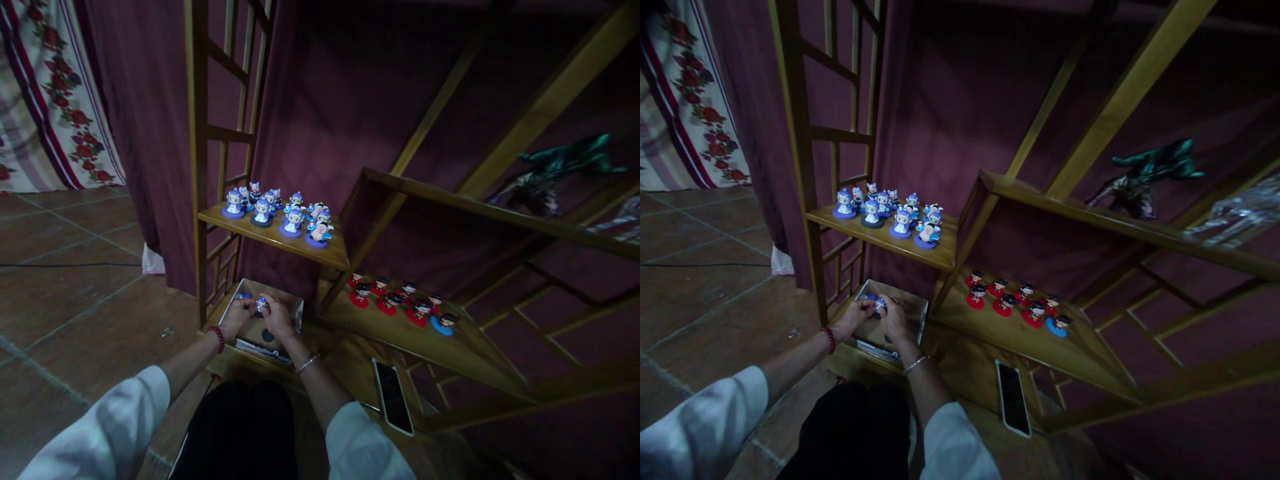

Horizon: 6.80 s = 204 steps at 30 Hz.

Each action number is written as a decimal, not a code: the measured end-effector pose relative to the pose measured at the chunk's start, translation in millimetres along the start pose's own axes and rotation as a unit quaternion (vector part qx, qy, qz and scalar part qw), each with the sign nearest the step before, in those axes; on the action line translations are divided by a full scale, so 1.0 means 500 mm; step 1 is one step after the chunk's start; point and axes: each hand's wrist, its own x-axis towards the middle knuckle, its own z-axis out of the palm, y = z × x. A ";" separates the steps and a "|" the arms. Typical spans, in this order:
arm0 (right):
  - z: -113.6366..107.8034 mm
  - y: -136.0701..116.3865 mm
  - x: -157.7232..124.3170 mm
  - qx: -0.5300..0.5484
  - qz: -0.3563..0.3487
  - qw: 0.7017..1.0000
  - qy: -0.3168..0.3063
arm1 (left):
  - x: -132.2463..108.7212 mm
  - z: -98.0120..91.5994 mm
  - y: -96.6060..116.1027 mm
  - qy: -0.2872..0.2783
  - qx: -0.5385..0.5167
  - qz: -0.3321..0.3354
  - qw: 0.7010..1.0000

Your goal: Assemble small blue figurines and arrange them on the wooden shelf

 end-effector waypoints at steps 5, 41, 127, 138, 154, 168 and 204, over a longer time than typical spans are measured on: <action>-0.017 -0.025 -0.016 0.011 0.008 1.000 0.020 | -0.029 0.000 0.032 0.001 -0.016 0.000 1.000; -0.124 -0.131 -0.088 0.088 -0.058 0.990 0.096 | -0.156 -0.002 0.241 -0.045 -0.097 -0.010 0.994; -0.282 -0.318 -0.068 0.054 -0.173 0.979 0.096 | -0.216 -0.061 0.482 -0.127 -0.060 0.099 0.985; -0.318 -0.328 -0.062 -0.020 -0.172 0.975 0.142 | -0.206 -0.043 0.508 -0.143 -0.076 0.101 0.982; -0.355 -0.338 -0.049 -0.071 -0.119 0.977 0.159 | -0.179 -0.015 0.521 -0.120 -0.082 0.140 0.979; -0.337 -0.366 -0.021 -0.121 -0.123 0.970 0.170 | -0.175 -0.041 0.542 -0.079 -0.074 0.138 0.984; -0.323 -0.393 -0.008 -0.226 -0.114 0.953 0.167 | -0.125 -0.093 0.527 0.031 -0.010 0.167 0.985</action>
